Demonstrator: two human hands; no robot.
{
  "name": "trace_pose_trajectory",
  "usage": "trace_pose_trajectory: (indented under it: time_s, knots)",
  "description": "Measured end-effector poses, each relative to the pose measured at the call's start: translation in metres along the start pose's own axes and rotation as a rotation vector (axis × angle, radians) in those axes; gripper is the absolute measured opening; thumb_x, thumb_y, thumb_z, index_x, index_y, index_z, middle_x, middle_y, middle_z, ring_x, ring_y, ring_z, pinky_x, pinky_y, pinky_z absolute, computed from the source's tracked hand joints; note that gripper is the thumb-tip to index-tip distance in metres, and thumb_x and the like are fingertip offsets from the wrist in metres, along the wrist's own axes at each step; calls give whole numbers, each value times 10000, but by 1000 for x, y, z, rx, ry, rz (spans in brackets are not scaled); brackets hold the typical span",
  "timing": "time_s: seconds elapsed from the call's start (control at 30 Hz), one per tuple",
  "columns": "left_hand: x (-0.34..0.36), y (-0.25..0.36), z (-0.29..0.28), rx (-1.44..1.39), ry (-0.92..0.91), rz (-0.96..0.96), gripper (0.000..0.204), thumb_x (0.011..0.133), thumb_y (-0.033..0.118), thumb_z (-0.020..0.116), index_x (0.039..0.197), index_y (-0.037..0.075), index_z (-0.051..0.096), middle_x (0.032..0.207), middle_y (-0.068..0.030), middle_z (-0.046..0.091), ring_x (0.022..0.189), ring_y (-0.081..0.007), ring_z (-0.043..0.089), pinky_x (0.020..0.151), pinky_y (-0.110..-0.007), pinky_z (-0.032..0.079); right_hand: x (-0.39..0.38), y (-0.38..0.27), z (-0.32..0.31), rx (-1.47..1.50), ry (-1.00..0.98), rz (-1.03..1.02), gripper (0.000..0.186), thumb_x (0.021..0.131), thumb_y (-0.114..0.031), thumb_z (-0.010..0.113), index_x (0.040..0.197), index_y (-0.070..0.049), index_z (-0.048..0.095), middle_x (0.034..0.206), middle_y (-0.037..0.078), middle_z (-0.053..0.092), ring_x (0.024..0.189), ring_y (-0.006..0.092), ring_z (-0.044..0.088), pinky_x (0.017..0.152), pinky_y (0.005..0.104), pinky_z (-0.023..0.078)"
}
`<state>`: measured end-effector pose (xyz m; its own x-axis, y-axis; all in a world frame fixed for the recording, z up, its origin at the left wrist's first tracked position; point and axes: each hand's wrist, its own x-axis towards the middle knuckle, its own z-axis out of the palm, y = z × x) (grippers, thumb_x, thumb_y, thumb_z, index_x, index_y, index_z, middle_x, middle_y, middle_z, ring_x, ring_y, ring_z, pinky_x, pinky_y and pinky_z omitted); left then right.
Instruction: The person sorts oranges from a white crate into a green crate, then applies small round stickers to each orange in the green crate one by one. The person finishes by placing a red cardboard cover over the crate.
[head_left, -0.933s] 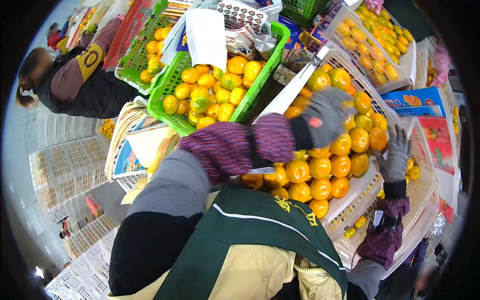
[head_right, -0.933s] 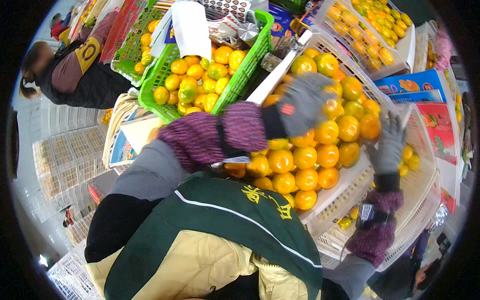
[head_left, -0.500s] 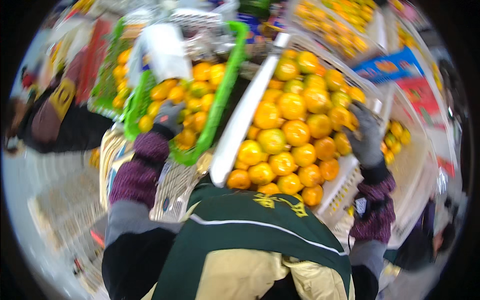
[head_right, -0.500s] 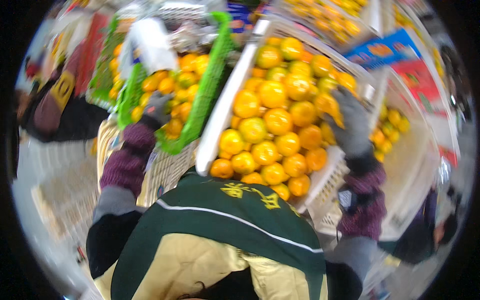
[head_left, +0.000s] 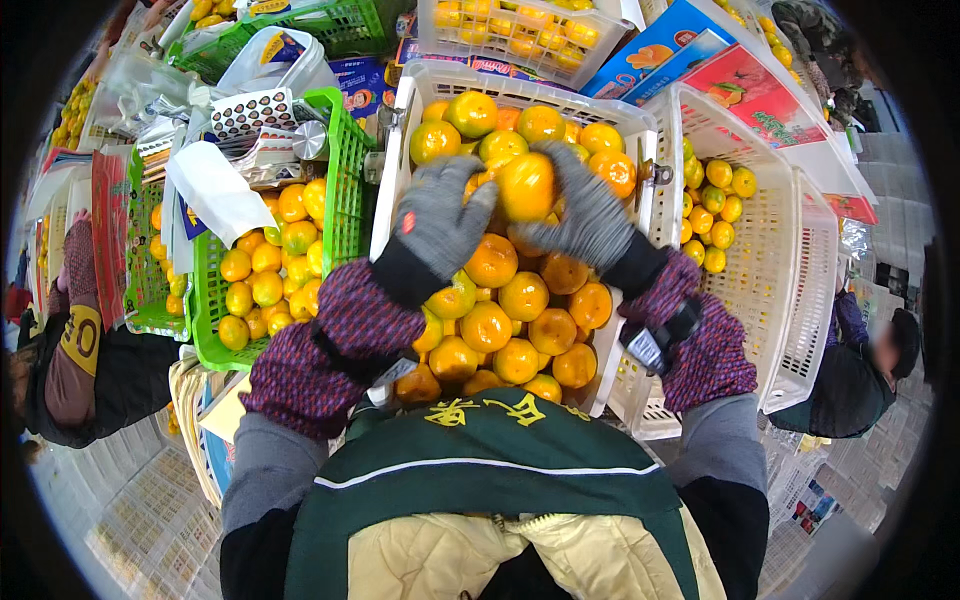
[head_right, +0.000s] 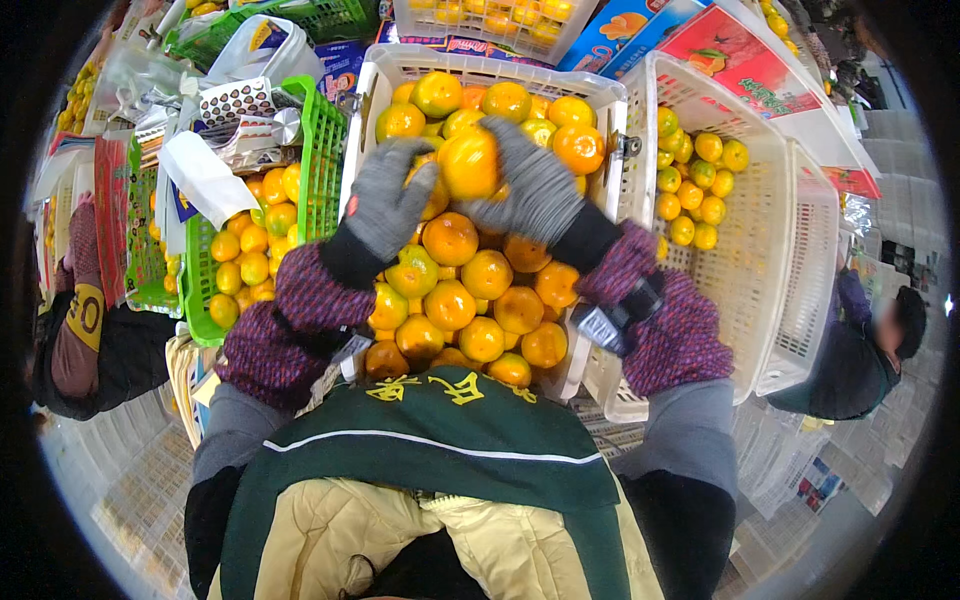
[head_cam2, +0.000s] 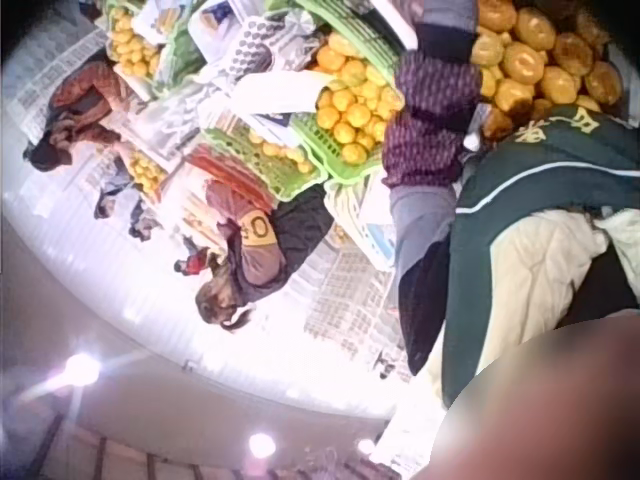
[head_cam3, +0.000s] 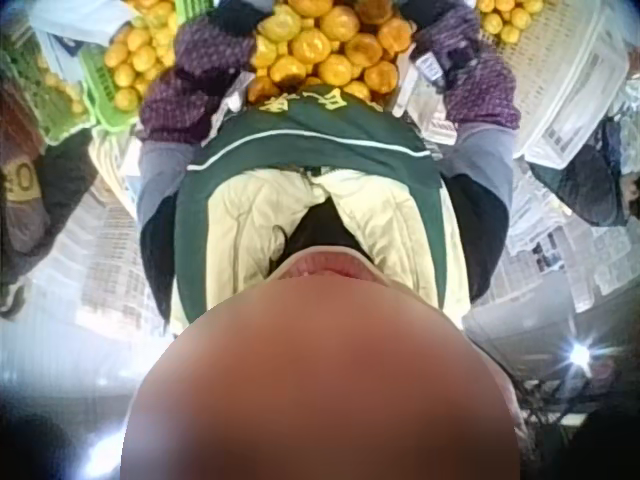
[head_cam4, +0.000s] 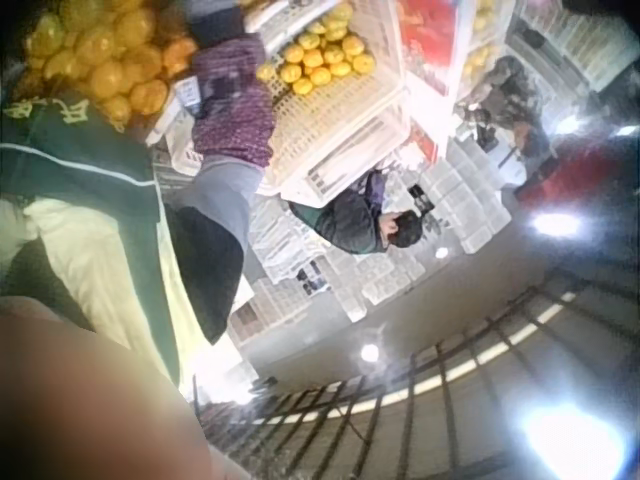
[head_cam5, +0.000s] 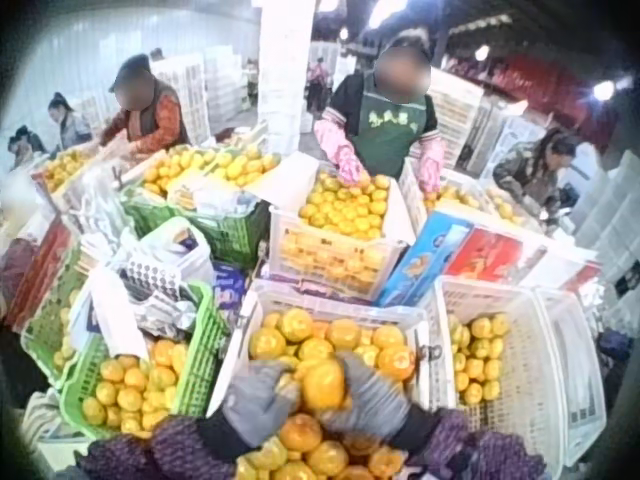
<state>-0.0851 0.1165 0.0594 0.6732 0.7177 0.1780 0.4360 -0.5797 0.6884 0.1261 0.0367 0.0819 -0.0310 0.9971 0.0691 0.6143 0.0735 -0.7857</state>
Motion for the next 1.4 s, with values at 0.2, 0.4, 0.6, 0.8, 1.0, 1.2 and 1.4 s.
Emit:
trace_pose_trajectory:
  time_s: [0.2, 0.4, 0.6, 0.8, 1.0, 1.2, 1.4]
  knots:
    - [46, 0, 54, 480, -60, 153, 685, 862, 517, 645, 1304, 1, 557, 1290, -254, 562, 1167, -418, 541, 1023, -512, 400, 36, 76, -30, -511, 10, 43, 821, 694, -336, 848, 1374, -31, 506, 1334, 235, 569, 1280, 376, 521, 1110, 434, 395]
    - [50, 3, 56, 317, -116, 49, 553, 775, 495, 713, 1084, 43, 638, 1031, -225, 604, 960, -393, 604, 843, -505, 489, 38, 98, -19, -424, -77, 26, 849, 685, -315, 851, 1398, -21, 496, 1374, 244, 539, 1307, 401, 488, 1127, 445, 376]
    - [44, 2, 54, 318, -114, 26, 573, 783, 494, 696, 1103, 22, 637, 1120, -199, 604, 1063, -378, 577, 921, -491, 457, 45, 89, -14, -574, -163, 103, 839, 722, -257, 844, 1428, -5, 467, 1409, 248, 499, 1314, 413, 468, 1116, 446, 377]
    - [15, -21, 19, 50, 256, 246, 543, 770, 354, 722, 1187, 25, 610, 1247, -220, 579, 1180, -402, 533, 1006, -522, 409, 26, 67, -21, -658, -132, 13, 850, 747, -181, 811, 1475, -31, 400, 1464, 244, 428, 1359, 412, 400, 1158, 451, 312]
    - [-82, -153, -82, 610, 243, -594, 477, 777, 391, 711, 1081, 29, 647, 1022, -211, 666, 942, -398, 639, 902, -477, 494, -15, 49, -31, -371, 145, 50, 717, 812, -104, 764, 1450, -61, 440, 1415, 180, 494, 1271, 322, 500, 1066, 414, 424]
    - [-105, -256, -63, 319, -5, -1228, 1020, 653, 700, 780, 1322, -32, 543, 1275, -270, 613, 1159, -369, 625, 980, -425, 496, -16, 37, 4, -134, 90, -13, 650, 838, -36, 730, 1429, -65, 463, 1385, 152, 511, 1182, 267, 568, 986, 364, 485]
    - [-127, -251, -86, 195, 131, -1049, 1012, 602, 557, 882, 1339, -27, 509, 1214, -215, 648, 1116, -294, 645, 942, -388, 524, -19, 30, -2, -197, 29, -62, 602, 828, -17, 726, 1386, -52, 502, 1360, 169, 524, 1139, 272, 595, 964, 363, 490]
